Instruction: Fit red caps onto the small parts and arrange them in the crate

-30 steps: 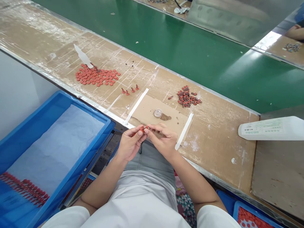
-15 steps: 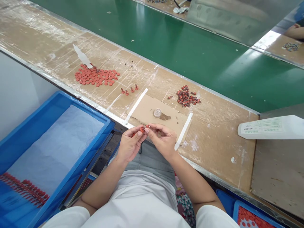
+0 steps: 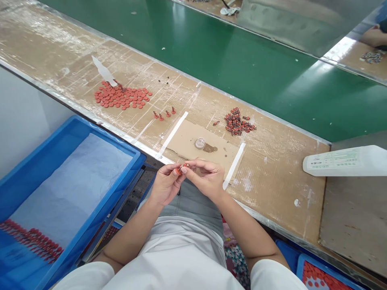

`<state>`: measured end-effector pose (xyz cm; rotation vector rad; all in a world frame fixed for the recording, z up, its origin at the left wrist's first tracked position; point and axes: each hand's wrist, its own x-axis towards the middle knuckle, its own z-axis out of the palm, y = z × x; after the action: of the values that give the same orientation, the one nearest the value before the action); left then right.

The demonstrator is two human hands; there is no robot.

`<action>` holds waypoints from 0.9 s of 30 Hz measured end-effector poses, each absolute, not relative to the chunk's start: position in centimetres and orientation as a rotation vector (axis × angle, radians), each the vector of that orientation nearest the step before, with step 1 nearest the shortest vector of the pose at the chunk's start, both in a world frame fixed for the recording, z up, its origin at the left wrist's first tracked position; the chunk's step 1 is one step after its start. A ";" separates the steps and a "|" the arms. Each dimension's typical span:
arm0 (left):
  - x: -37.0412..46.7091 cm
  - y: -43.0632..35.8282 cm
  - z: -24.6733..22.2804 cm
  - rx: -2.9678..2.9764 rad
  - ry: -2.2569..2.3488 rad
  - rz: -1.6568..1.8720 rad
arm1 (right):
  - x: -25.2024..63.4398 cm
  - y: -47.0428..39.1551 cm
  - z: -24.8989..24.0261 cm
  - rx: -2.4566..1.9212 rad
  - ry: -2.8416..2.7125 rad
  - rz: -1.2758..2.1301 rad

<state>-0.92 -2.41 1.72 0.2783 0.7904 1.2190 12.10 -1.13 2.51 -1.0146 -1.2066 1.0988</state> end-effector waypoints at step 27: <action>-0.7 -3.3 2.3 0.269 0.684 1.223 | 11.3 -2.1 2.7 -0.892 -1.122 1.048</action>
<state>-0.69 -3.34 2.33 0.2686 0.6843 1.2231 11.29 -2.14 2.72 -0.8922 -1.1218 1.0478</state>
